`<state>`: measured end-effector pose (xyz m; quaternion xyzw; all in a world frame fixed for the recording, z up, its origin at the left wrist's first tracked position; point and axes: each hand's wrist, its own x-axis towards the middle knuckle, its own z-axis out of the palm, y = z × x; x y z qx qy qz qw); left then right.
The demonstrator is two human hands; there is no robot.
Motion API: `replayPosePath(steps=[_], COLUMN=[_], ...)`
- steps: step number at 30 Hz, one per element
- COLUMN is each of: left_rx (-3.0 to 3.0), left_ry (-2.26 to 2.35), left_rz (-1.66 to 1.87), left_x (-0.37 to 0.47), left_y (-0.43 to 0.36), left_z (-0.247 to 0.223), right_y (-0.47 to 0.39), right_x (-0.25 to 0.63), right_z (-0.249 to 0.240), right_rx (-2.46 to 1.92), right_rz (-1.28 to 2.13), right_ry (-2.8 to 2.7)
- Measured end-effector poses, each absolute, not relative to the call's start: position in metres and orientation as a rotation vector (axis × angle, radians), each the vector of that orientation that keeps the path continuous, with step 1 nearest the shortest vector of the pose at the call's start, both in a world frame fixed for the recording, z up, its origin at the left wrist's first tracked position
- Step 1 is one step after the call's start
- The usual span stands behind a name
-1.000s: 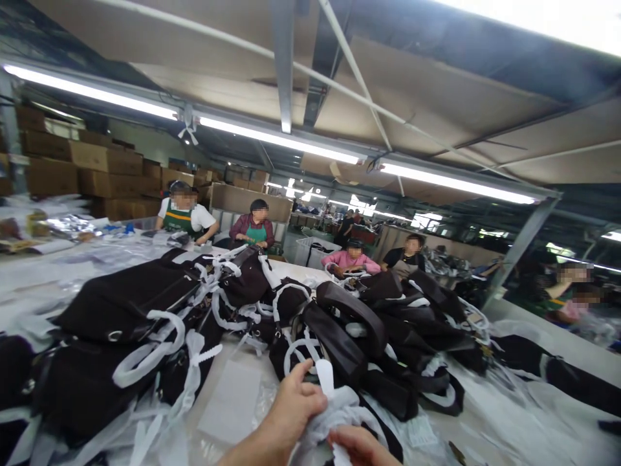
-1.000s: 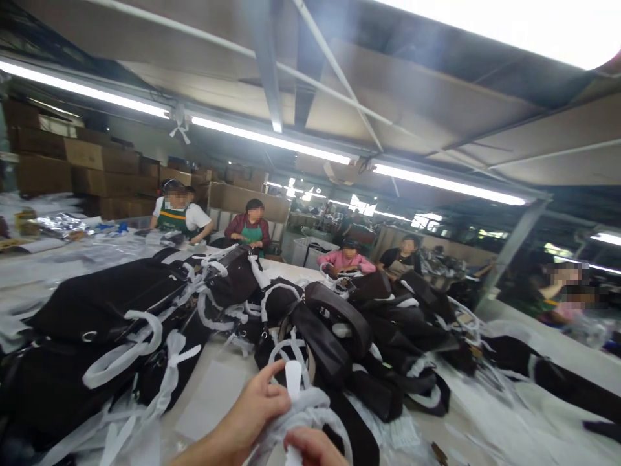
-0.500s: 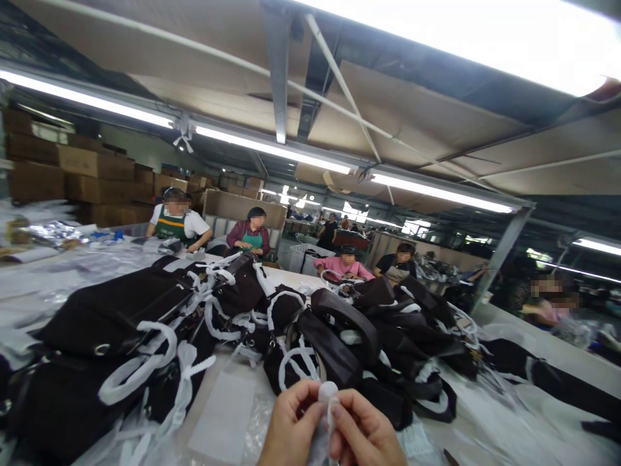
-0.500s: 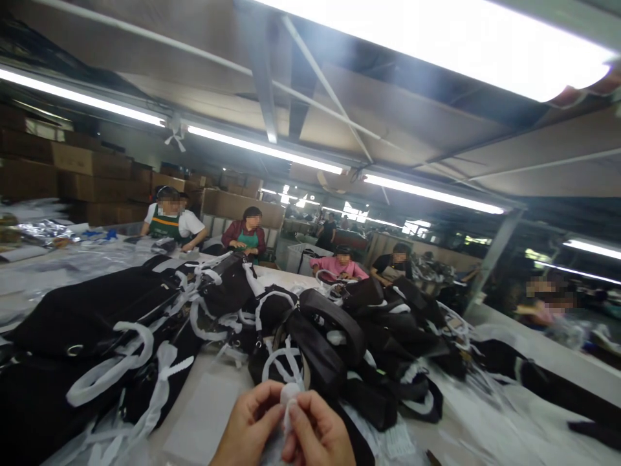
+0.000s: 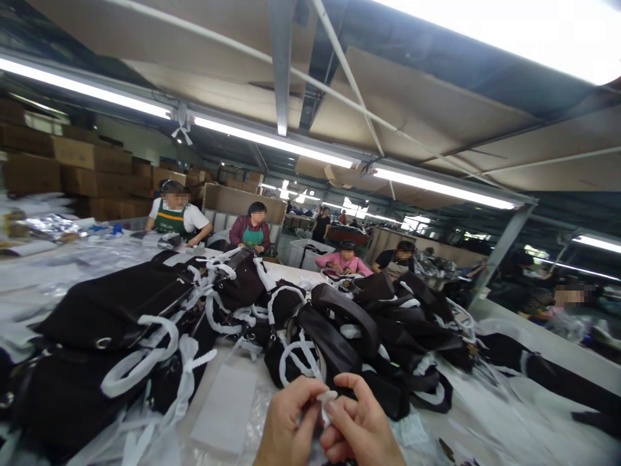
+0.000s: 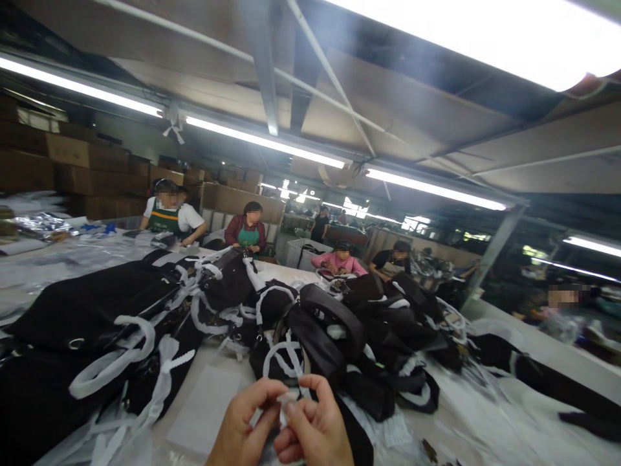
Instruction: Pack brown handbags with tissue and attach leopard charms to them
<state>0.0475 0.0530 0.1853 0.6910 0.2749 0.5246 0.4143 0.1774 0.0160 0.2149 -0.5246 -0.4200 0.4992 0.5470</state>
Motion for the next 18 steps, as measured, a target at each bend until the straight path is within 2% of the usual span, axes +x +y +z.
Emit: replayPosePath(steps=[3, 9, 15, 18], left_rx=[1.905, 1.627, 2.039, 2.093], left_ry=[0.633, 0.706, 0.621, 0.593], left_rz=[1.313, 1.251, 1.426, 1.439], left_x=[0.042, 0.041, 0.034, 0.029], left_y=[0.054, 0.053, 0.053, 0.053], left_z=[0.184, 0.188, 0.185, 0.184], right_y=[0.015, 0.014, 0.018, 0.023], right_x=[0.175, 0.173, 0.166, 0.168], right_z=[0.22, 0.23, 0.219, 0.212], right_rx=[-1.277, -1.331, -1.267, -1.256], right_rz=[1.236, 1.266, 1.234, 1.331], right_ry=[-1.041, -1.085, -0.978, -0.987])
